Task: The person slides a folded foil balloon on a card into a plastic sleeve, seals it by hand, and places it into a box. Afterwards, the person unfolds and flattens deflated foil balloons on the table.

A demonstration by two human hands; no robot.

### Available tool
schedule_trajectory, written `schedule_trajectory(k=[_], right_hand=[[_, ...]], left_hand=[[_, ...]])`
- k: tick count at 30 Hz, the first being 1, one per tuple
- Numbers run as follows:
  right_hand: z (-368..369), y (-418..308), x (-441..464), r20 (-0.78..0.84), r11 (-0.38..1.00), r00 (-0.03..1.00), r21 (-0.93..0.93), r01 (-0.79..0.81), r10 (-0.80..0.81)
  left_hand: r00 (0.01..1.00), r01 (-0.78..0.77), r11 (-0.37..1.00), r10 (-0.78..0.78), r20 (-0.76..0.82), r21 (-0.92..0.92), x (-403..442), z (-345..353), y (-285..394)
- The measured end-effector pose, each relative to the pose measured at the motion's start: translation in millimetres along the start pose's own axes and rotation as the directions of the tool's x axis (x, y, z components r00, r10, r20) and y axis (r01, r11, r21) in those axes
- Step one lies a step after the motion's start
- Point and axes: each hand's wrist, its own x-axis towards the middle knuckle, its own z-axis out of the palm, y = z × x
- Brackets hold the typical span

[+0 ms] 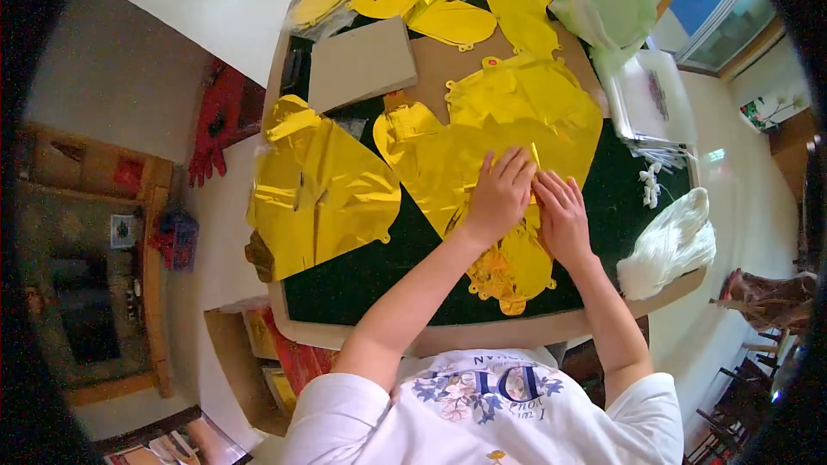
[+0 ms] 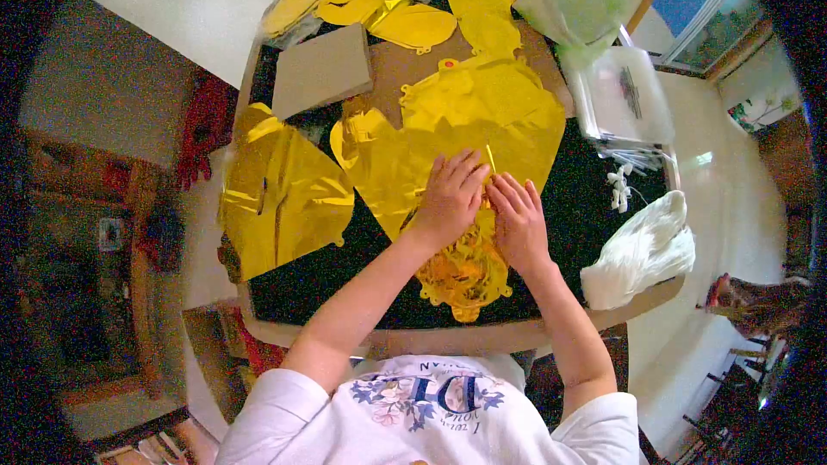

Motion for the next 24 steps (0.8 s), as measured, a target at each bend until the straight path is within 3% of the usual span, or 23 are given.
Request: schedule_trajectory(k=[4, 7, 12, 16, 22, 24], right_hand=[[2.9, 3.4, -1.5, 0.021, 1.0, 1.0, -0.017, -0.005, 0.006], [2.5, 4.3, -2.3, 0.038, 1.0, 0.999, -0.014, -0.018, 0.019], [-3.0, -3.2, 1.9, -0.024, 0.997, 0.997, 0.042, -0.068, 0.069], [-3.9, -0.7, 2.2, 0.042, 0.996, 0.996, 0.056, -0.075, 0.073], [-5.2, 0.7, 1.6, 0.036, 0.996, 0.998, 0.071, -0.056, 0.054], [-5.0, 0.3, 2.1, 0.016, 0.994, 0.998, 0.088, -0.067, 0.066]], left_hand=[[0.989, 0.143, 0.987, -0.141, -0.034, 0.077, -6.4, -28.5, -3.1], [0.975, 0.212, 0.956, -0.222, 0.027, 0.203, -23.9, -28.3, -28.1], [0.973, 0.194, 0.962, -0.213, 0.089, 0.191, -29.4, -29.5, -43.9], [0.972, 0.191, 0.968, -0.209, 0.106, 0.16, -28.8, -35.8, -41.9], [0.961, 0.271, 0.943, -0.277, 0.003, 0.194, -26.0, -41.9, -40.9], [0.936, 0.339, 0.938, -0.328, -0.131, 0.074, -24.2, -50.5, -47.8]])
